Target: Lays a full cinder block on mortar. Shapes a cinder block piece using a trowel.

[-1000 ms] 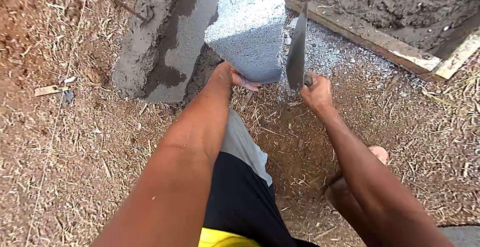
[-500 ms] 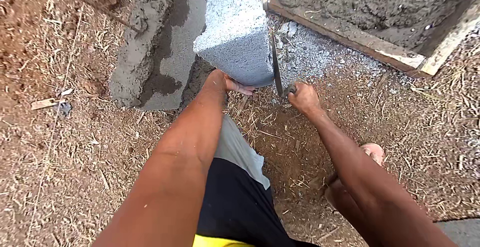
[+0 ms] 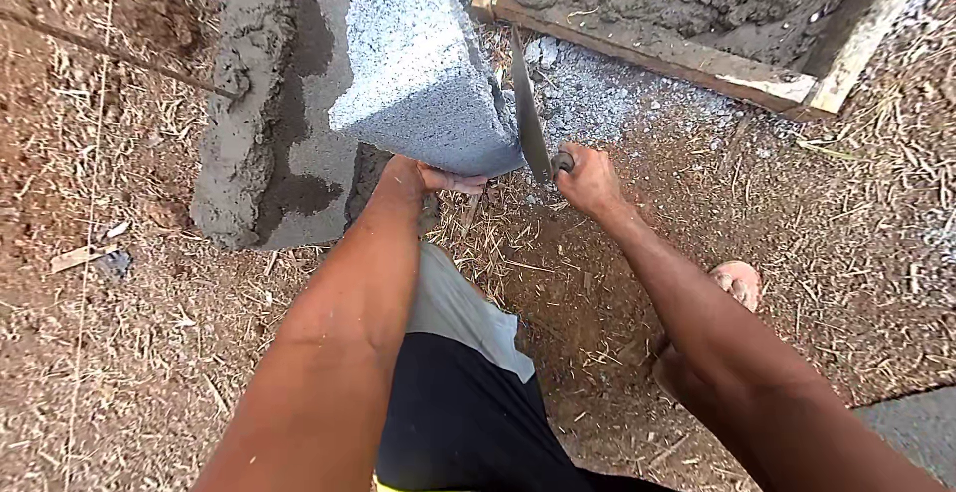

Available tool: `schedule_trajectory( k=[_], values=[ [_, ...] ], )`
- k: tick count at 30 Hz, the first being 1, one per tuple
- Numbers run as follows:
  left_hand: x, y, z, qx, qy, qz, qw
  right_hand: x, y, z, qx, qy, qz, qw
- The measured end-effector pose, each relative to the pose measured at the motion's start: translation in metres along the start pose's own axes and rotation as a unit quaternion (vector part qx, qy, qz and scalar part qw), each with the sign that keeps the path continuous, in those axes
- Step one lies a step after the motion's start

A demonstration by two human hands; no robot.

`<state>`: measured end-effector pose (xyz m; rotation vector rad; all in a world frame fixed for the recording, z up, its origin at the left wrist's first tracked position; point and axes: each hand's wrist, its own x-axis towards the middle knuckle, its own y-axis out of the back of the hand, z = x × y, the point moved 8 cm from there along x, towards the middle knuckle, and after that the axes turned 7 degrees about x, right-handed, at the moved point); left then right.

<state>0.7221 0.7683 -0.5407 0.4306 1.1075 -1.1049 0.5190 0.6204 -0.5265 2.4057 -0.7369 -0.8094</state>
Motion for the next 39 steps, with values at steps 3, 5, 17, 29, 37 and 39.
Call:
schedule_trajectory(
  k=[3, 5, 17, 29, 37, 39],
  values=[
    [-0.002, -0.004, 0.003, 0.019, -0.001, -0.012, 1.0, 0.001, 0.009, 0.0, -0.017, -0.003, -0.002, 1.0],
    [-0.003, -0.005, 0.003, 0.022, 0.005, -0.004, 1.0, -0.005, 0.027, -0.019, 0.006, 0.041, 0.047, 0.998],
    [-0.011, -0.009, 0.005, 0.001, 0.01, 0.023, 1.0, -0.011, 0.025, -0.017, 0.032, 0.043, 0.059, 0.997],
    [-0.002, -0.004, 0.001, 0.033, 0.016, -0.018, 0.999, -0.001, 0.012, 0.005, 0.011, -0.01, 0.017, 1.0],
    [0.001, 0.004, 0.0, -0.087, -0.012, 0.022, 0.996, 0.012, -0.013, 0.013, -0.014, -0.027, -0.038, 0.999],
    [0.003, 0.003, 0.0, -0.031, 0.002, -0.007, 0.999, 0.011, -0.017, 0.028, -0.032, -0.051, -0.061, 0.996]
  ],
)
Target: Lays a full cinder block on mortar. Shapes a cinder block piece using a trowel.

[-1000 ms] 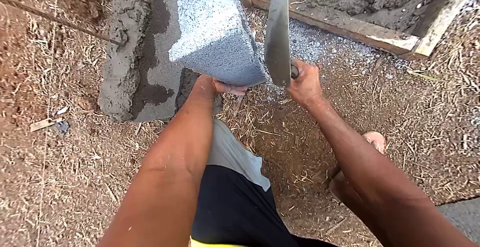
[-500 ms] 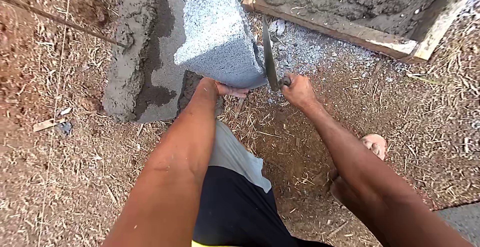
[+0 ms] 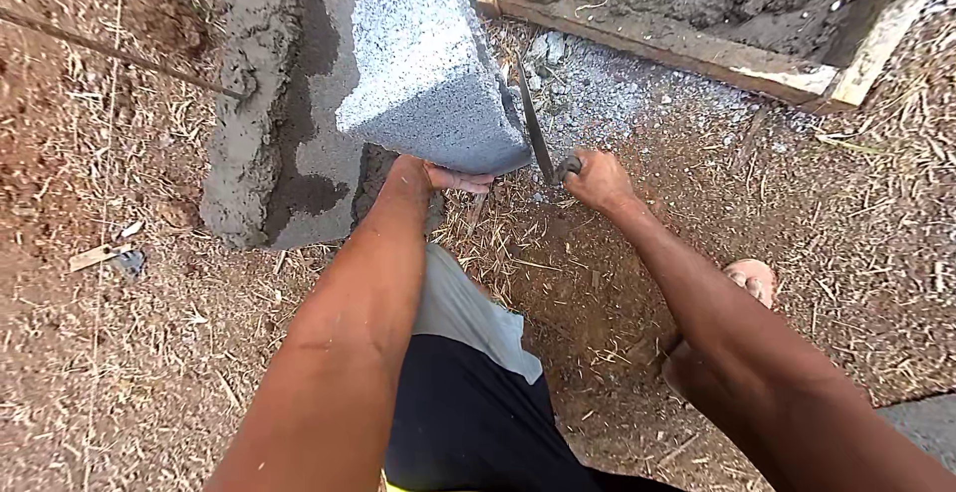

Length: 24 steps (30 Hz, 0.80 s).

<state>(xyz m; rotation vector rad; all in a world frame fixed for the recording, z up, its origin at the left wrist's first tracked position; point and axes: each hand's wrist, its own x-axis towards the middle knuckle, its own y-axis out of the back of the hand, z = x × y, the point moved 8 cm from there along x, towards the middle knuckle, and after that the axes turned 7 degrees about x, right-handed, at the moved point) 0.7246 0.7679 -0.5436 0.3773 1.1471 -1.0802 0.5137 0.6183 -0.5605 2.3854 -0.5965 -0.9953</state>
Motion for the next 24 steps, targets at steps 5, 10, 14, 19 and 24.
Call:
schedule_trajectory(
  k=[5, 10, 14, 19, 24],
  values=[
    [-0.005, -0.01, 0.001, 0.072, 0.004, -0.035, 0.997, -0.013, 0.042, -0.037, 0.053, 0.09, 0.103, 0.989],
    [-0.01, -0.012, 0.004, 0.068, -0.001, -0.013, 0.998, -0.009, 0.042, -0.053, 0.075, 0.132, 0.117, 0.981],
    [-0.004, 0.0, 0.001, -0.028, -0.011, 0.009, 1.0, 0.006, 0.026, -0.026, 0.025, 0.07, 0.047, 0.996],
    [-0.008, -0.011, 0.004, 0.078, 0.007, -0.005, 0.997, -0.014, 0.062, -0.052, 0.089, 0.152, 0.149, 0.973],
    [-0.011, -0.011, 0.004, 0.042, 0.002, 0.001, 0.999, -0.003, 0.016, -0.023, 0.032, 0.08, 0.04, 0.995]
  ],
)
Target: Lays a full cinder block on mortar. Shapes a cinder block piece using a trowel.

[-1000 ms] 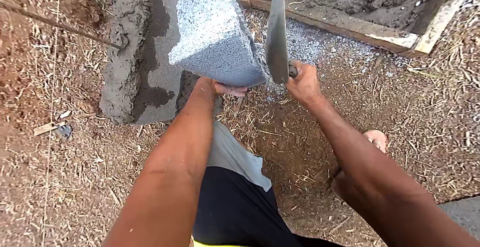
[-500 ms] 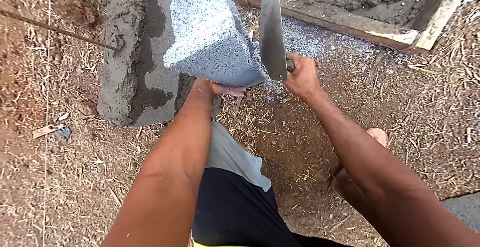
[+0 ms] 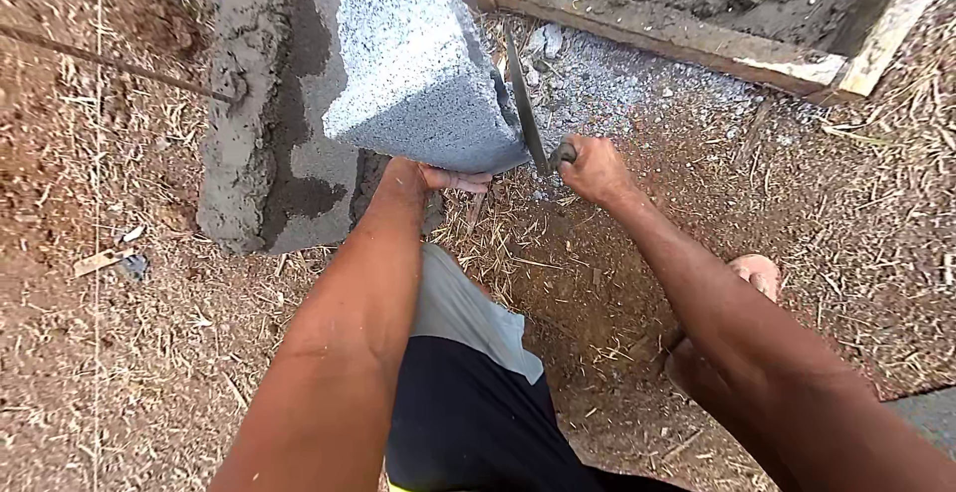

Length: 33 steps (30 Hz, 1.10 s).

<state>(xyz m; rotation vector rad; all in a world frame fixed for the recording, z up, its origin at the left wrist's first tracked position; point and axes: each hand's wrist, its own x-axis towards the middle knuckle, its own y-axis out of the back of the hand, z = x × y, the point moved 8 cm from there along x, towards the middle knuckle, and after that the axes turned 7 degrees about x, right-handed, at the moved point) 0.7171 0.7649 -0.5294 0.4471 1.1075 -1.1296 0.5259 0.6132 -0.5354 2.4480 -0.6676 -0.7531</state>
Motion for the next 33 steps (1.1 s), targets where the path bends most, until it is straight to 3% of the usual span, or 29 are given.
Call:
schedule_trajectory(
  k=[2, 4, 6, 10, 16, 20, 23, 25, 29, 33],
  values=[
    [0.005, 0.007, -0.004, -0.061, -0.001, -0.001, 0.998, -0.002, -0.011, 0.021, -0.023, -0.033, -0.033, 0.999],
    [0.007, 0.009, -0.006, -0.051, 0.006, -0.005, 0.999, -0.006, -0.005, 0.022, -0.011, -0.037, -0.017, 0.999],
    [0.009, 0.006, -0.007, -0.01, 0.013, -0.028, 0.999, -0.008, 0.013, 0.005, 0.01, -0.015, 0.026, 1.0],
    [-0.006, -0.001, 0.002, -0.037, 0.006, 0.02, 0.999, -0.013, 0.031, -0.026, 0.053, 0.043, 0.082, 0.994],
    [-0.011, -0.003, 0.002, -0.09, 0.019, 0.05, 0.994, -0.012, -0.016, 0.019, -0.029, -0.067, -0.044, 0.996],
    [0.006, 0.004, -0.005, -0.028, 0.013, -0.007, 1.0, -0.016, 0.01, 0.0, -0.004, -0.017, 0.03, 0.999],
    [0.004, 0.003, -0.003, 0.021, 0.014, 0.011, 1.0, -0.021, 0.025, -0.024, 0.03, 0.043, 0.094, 0.994],
    [0.004, 0.003, -0.004, 0.017, 0.017, 0.018, 1.0, -0.018, 0.012, -0.016, 0.021, 0.03, 0.066, 0.997],
    [0.015, 0.015, -0.013, -0.077, 0.018, 0.02, 0.997, -0.016, -0.026, 0.032, -0.03, -0.075, -0.058, 0.995],
    [0.007, 0.005, -0.009, -0.027, 0.019, 0.005, 0.999, -0.02, 0.003, 0.009, 0.01, -0.038, 0.006, 0.999]
  ],
)
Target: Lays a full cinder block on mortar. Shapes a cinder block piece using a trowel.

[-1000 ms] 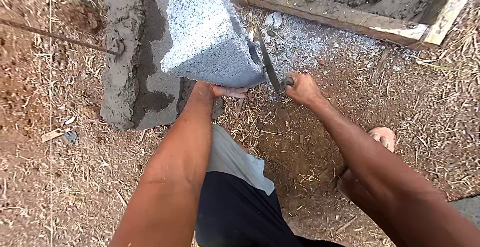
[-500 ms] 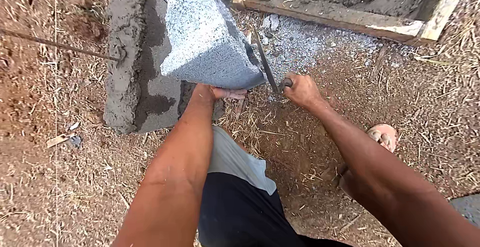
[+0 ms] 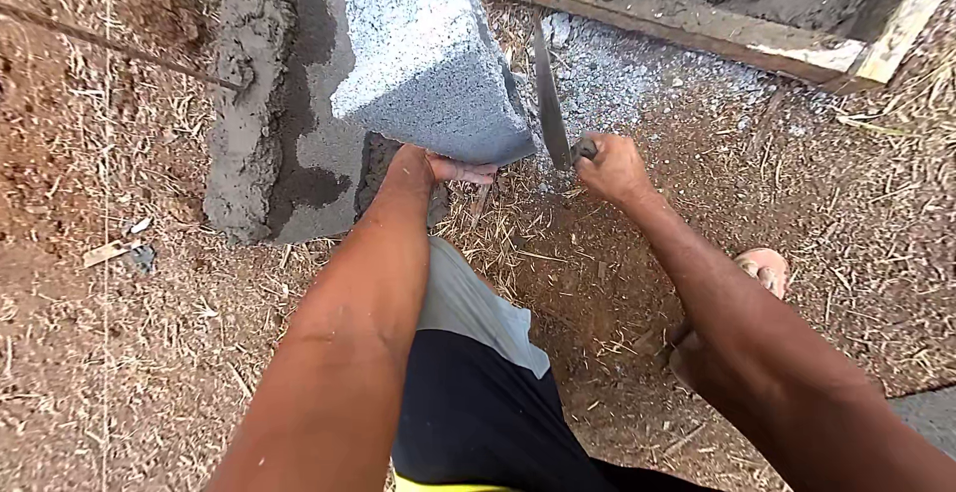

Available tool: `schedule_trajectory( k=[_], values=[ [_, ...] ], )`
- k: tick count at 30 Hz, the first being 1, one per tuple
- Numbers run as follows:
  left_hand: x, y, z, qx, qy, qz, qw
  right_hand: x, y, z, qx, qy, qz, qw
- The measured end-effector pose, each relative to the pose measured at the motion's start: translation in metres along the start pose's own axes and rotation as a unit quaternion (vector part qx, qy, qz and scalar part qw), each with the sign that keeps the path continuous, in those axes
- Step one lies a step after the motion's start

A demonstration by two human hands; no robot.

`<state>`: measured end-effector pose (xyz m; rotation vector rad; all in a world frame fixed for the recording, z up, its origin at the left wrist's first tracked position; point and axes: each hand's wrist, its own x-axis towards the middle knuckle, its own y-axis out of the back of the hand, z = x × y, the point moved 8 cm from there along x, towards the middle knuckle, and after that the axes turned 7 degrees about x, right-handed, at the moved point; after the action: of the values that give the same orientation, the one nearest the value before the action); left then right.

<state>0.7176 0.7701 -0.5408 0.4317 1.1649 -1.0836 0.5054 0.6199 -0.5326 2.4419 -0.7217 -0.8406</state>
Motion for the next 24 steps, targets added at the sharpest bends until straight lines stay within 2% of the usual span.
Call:
schedule_trajectory(
  k=[2, 4, 8, 10, 12, 15, 17, 18, 21, 24],
  values=[
    [0.002, 0.0, 0.002, 0.004, -0.001, -0.006, 1.0, -0.001, 0.019, -0.024, 0.028, 0.04, 0.055, 0.997],
    [0.001, 0.001, 0.003, -0.003, 0.001, 0.0, 1.0, -0.001, 0.02, -0.034, 0.036, 0.064, 0.07, 0.995],
    [0.001, 0.004, 0.003, -0.008, -0.017, 0.004, 1.0, 0.01, -0.018, 0.004, -0.026, -0.021, -0.04, 0.999],
    [0.001, 0.003, 0.007, -0.009, -0.022, 0.004, 1.0, 0.011, -0.019, 0.012, -0.026, -0.037, -0.044, 0.998],
    [-0.004, -0.003, 0.006, 0.038, -0.012, -0.009, 0.999, 0.005, -0.004, -0.002, -0.008, -0.022, -0.009, 1.0],
    [-0.005, -0.005, 0.007, 0.036, -0.015, -0.022, 0.999, -0.007, 0.024, -0.032, 0.028, 0.051, 0.077, 0.995],
    [-0.006, -0.003, 0.008, 0.024, -0.022, -0.013, 0.999, -0.011, 0.023, -0.038, 0.044, 0.088, 0.106, 0.99],
    [-0.004, -0.003, 0.007, 0.027, -0.022, -0.011, 0.999, -0.01, 0.016, -0.034, 0.043, 0.087, 0.092, 0.991],
    [-0.001, -0.001, 0.005, 0.052, -0.017, -0.021, 0.998, -0.004, -0.01, -0.009, -0.012, 0.012, -0.004, 1.0],
    [0.003, 0.002, 0.005, 0.043, -0.014, -0.027, 0.999, -0.005, -0.004, -0.011, -0.023, 0.004, -0.006, 1.0]
  ],
)
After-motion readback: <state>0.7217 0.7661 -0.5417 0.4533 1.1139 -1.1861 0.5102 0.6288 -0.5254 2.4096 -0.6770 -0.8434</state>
